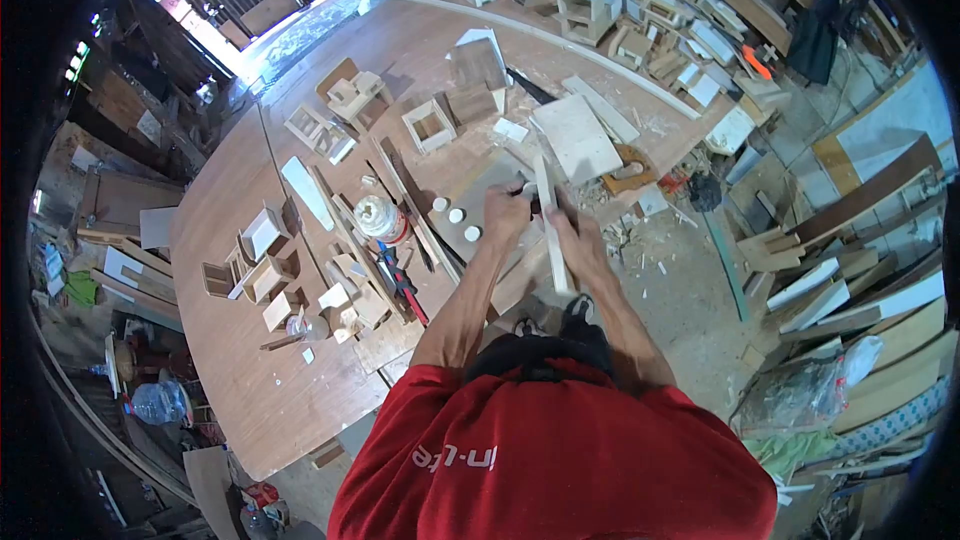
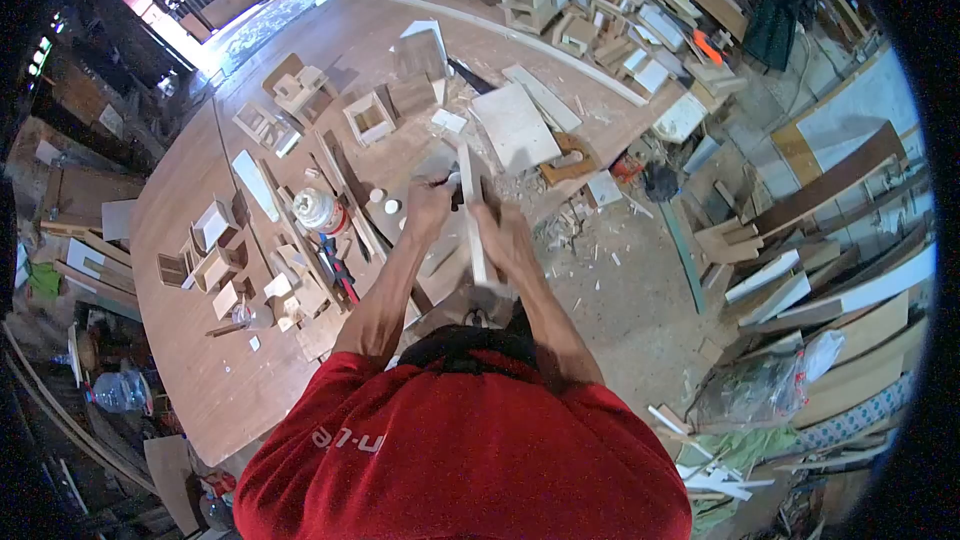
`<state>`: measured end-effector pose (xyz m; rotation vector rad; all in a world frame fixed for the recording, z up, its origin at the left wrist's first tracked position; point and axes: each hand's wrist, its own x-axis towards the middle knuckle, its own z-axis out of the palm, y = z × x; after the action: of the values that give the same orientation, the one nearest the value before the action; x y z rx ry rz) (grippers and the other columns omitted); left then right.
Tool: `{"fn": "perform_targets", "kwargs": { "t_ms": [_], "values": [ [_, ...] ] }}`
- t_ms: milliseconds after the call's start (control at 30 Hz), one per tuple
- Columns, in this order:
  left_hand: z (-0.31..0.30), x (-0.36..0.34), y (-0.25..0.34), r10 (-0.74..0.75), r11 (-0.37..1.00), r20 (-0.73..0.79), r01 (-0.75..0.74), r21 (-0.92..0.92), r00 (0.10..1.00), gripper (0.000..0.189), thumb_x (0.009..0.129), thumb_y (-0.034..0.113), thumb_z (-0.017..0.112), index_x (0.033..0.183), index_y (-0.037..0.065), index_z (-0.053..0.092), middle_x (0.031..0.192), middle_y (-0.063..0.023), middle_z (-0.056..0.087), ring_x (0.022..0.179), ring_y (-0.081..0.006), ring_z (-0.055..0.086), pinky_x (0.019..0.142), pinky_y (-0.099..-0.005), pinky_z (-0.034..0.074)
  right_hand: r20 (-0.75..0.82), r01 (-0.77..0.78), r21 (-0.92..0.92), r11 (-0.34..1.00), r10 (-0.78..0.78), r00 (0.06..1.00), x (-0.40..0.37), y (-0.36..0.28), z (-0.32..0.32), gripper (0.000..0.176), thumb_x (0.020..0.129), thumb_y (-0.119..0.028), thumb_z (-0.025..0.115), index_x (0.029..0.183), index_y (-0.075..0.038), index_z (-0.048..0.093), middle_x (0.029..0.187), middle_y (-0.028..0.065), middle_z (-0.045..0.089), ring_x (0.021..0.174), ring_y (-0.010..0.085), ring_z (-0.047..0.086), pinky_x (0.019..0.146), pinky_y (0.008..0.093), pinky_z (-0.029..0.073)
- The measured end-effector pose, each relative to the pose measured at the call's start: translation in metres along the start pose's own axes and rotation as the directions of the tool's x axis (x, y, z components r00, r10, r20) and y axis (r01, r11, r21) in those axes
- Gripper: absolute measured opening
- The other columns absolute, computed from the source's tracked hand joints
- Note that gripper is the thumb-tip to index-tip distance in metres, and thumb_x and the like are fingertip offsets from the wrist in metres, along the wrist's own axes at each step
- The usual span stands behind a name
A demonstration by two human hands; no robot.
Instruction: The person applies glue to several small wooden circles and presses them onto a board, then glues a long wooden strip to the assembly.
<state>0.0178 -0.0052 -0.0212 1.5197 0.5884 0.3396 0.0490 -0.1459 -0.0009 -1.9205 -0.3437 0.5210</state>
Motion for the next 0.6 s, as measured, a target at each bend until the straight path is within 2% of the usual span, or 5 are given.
{"fn": "perform_targets", "kwargs": {
  "t_ms": [100,233,300,367,600],
  "values": [
    [-0.003,0.0,-0.002,-0.052,0.992,0.007,0.052,-0.111,0.999,0.014,0.079,0.002,0.057,0.078,-0.002,0.07,0.063,-0.0052,0.062,0.052,-0.0114,0.054,0.046,-0.0266,0.041,0.032,-0.113,-0.117,0.987,0.117,0.993,-0.006,-0.018,-0.001,0.069,0.082,-0.053,0.049,0.128,-0.002,0.051,0.112,0.0295,0.058,0.108,0.0431,0.054,0.096,0.0418,0.04],
    [-0.002,0.004,-0.003,-0.062,0.985,0.03,0.066,-0.161,0.998,0.013,0.081,0.005,0.058,0.077,-0.001,0.069,0.064,-0.0051,0.062,0.052,-0.0117,0.054,0.046,-0.0264,0.041,-0.268,0.171,-0.136,0.976,-0.203,0.942,0.002,0.01,0.016,0.061,0.083,-0.054,0.05,0.109,-0.001,0.064,0.098,0.0251,0.065,0.094,0.0356,0.062,0.085,0.0396,0.047],
    [0.003,-0.01,-0.001,-0.089,0.96,0.088,0.109,-0.257,0.992,0.012,0.082,0.006,0.059,0.078,0.0,0.069,0.065,-0.0045,0.062,0.052,-0.0118,0.054,0.047,-0.0261,0.041,0.117,-0.255,0.312,0.915,0.23,0.966,0.017,0.009,-0.005,0.055,0.084,-0.054,0.052,0.096,-0.003,0.066,0.078,0.013,0.065,0.07,0.0227,0.064,0.066,0.0341,0.053],
    [0.003,-0.014,0.016,-0.174,0.953,0.121,0.198,-0.23,0.977,0.011,0.082,0.007,0.059,0.085,0.0,0.068,0.074,-0.0052,0.064,0.057,-0.0112,0.055,0.05,-0.0246,0.042,0.265,-0.36,0.524,0.772,0.254,0.93,0.029,0.027,-0.006,0.053,0.084,-0.055,0.053,0.088,-0.003,0.064,0.067,0.006,0.059,0.051,0.0172,0.058,0.042,0.0305,0.048],
    [-0.006,-0.006,0.006,-0.198,0.978,0.14,0.205,-0.036,0.97,0.011,0.08,0.006,0.062,0.087,0.0,0.068,0.076,-0.0066,0.063,0.061,-0.0127,0.056,0.05,-0.0254,0.044,0.28,-0.323,0.613,0.721,0.185,0.942,0.023,0.034,-0.002,0.058,0.083,-0.056,0.053,0.093,0.0,0.062,0.069,0.0086,0.059,0.053,0.0197,0.061,0.043,0.0305,0.05]
  ]
}}
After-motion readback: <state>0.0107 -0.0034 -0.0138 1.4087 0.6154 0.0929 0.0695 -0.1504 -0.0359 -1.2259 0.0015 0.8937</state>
